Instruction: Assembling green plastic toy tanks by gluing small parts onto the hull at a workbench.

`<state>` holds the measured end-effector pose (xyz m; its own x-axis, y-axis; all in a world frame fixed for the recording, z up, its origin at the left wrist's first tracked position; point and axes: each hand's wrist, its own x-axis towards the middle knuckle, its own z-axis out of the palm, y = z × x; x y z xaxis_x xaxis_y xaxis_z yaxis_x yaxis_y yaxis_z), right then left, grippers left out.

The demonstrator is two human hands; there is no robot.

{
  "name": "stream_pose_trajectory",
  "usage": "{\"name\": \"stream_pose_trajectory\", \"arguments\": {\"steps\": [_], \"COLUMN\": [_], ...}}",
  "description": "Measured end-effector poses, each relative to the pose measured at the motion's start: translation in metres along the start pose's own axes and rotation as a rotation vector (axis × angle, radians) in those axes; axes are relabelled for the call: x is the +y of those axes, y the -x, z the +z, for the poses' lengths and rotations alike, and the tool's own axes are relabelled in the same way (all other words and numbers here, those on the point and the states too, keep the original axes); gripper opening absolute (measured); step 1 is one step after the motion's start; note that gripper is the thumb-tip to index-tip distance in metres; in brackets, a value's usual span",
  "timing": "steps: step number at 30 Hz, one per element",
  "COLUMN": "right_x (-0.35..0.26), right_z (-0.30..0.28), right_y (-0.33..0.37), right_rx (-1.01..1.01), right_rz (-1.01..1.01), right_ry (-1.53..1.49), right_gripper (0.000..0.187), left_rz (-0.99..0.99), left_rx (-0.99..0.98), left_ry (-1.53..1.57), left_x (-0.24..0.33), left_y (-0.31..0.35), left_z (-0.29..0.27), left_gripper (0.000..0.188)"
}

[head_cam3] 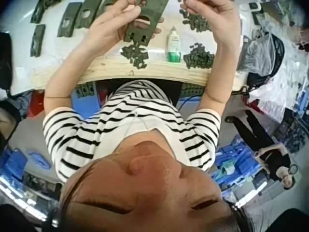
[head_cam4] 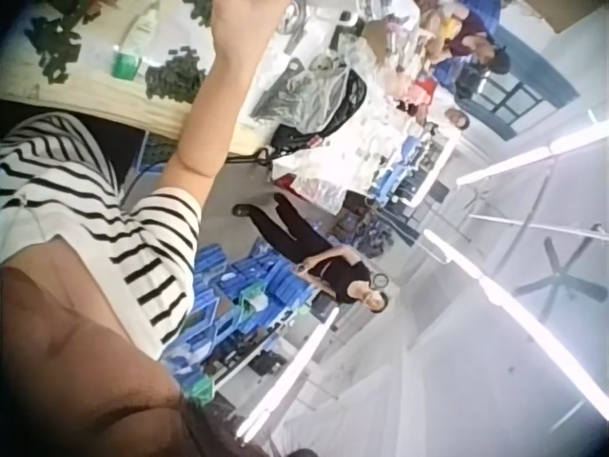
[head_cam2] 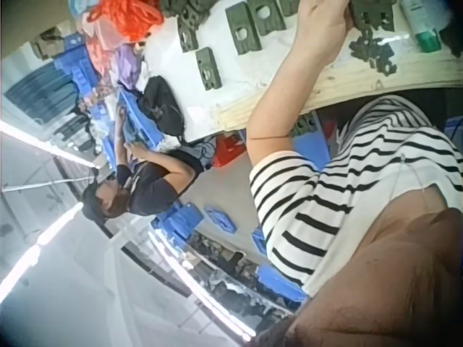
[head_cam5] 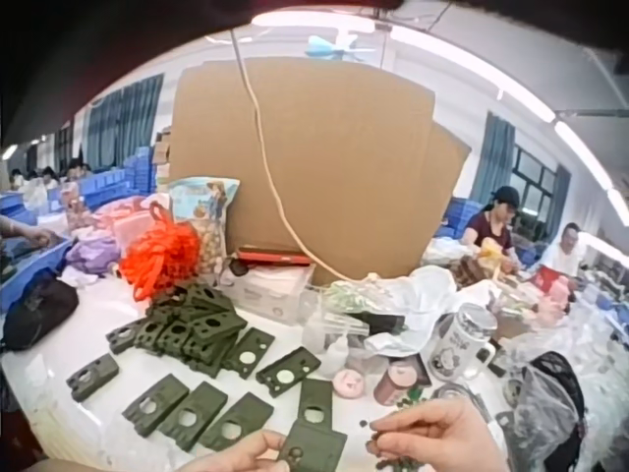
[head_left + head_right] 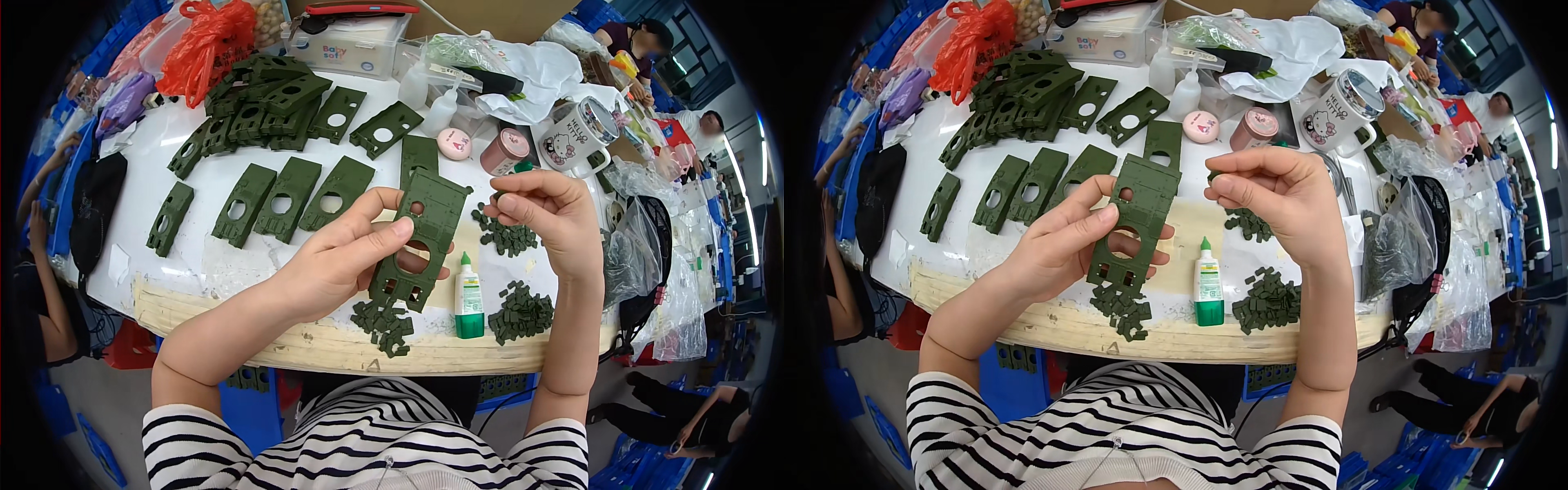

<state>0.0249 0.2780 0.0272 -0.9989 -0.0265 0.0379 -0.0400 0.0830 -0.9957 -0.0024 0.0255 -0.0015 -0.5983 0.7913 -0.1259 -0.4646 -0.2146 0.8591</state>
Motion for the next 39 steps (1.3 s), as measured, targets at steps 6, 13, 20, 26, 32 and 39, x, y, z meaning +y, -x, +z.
{"name": "stream_pose_trajectory", "arguments": {"steps": [6,13,20,26,32,39], "right_x": [-0.003,-0.003,-0.001,0.0,0.001,0.002], "right_z": [0.006,0.019,0.029,0.03,0.031,0.036], "right_y": [0.007,0.015,0.017,0.015,0.015,0.016], "right_rx": [-0.02,-0.046,-0.089,-0.061,-0.06,-0.079], "right_rz": [-0.006,-0.164,-0.253,-0.198,-0.22,-0.315], "right_ry": [0.023,0.058,0.207,0.16,0.229,0.371], "right_gripper": [0.018,0.011,0.011,0.01,0.01,0.009], "left_rz": [-0.029,-0.044,-0.071,-0.044,-0.049,-0.092], "left_rx": [-0.001,-0.043,-0.06,-0.068,-0.085,-0.119], "left_ry": [-0.01,0.001,-0.018,-0.02,-0.022,-0.042], "left_x": [0.001,-0.01,-0.014,-0.016,-0.017,-0.019], "left_y": [0.002,0.0,0.001,0.001,0.001,0.002], "left_z": [0.001,-0.001,0.001,-0.001,-0.001,-0.002], "left_gripper": [0.037,0.034,0.034,0.035,0.038,0.039]}}
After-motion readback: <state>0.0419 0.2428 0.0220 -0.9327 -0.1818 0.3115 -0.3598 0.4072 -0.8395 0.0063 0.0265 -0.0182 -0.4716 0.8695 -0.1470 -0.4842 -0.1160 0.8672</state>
